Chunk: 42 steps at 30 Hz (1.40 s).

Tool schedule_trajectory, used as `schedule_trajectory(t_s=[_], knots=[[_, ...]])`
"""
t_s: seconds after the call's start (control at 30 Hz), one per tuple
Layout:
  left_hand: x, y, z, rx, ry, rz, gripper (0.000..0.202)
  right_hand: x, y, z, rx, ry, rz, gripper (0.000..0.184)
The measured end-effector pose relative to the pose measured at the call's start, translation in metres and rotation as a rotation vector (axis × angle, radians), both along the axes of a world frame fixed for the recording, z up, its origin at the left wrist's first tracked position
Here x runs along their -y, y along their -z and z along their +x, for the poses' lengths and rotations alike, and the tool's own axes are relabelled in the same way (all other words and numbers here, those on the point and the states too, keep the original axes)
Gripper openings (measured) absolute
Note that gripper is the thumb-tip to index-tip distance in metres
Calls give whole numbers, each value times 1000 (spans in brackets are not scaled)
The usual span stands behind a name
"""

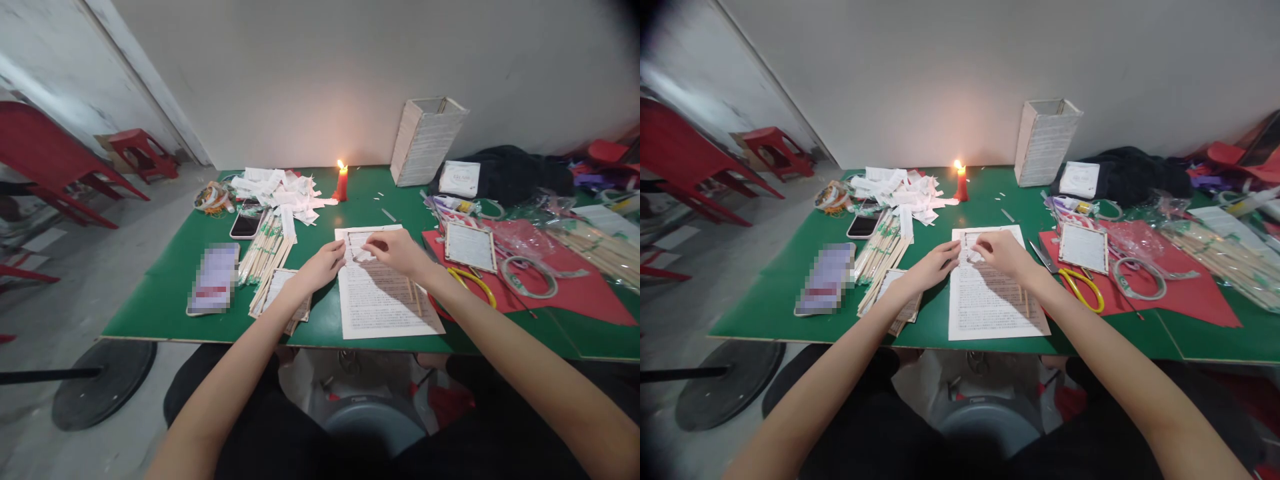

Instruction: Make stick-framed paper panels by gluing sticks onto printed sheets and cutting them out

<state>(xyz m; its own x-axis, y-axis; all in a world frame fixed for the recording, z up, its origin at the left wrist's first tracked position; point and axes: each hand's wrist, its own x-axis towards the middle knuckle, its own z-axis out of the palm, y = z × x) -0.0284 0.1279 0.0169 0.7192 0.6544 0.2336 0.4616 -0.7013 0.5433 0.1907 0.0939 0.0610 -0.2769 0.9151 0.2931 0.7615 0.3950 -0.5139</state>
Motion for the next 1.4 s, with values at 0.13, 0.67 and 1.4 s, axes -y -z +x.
schedule_trajectory(t_s=[0.13,0.67,1.4], knots=[[-2,4,0,14,3,16,33,2,-2,0,42,-16,-19,25],[0,3,1,-19,-31,42,28,-4,-3,-3,38,-48,-19,26],[-1,4,0,-65,-29,-14,30,-4,-5,-5,97,-146,-25,29]])
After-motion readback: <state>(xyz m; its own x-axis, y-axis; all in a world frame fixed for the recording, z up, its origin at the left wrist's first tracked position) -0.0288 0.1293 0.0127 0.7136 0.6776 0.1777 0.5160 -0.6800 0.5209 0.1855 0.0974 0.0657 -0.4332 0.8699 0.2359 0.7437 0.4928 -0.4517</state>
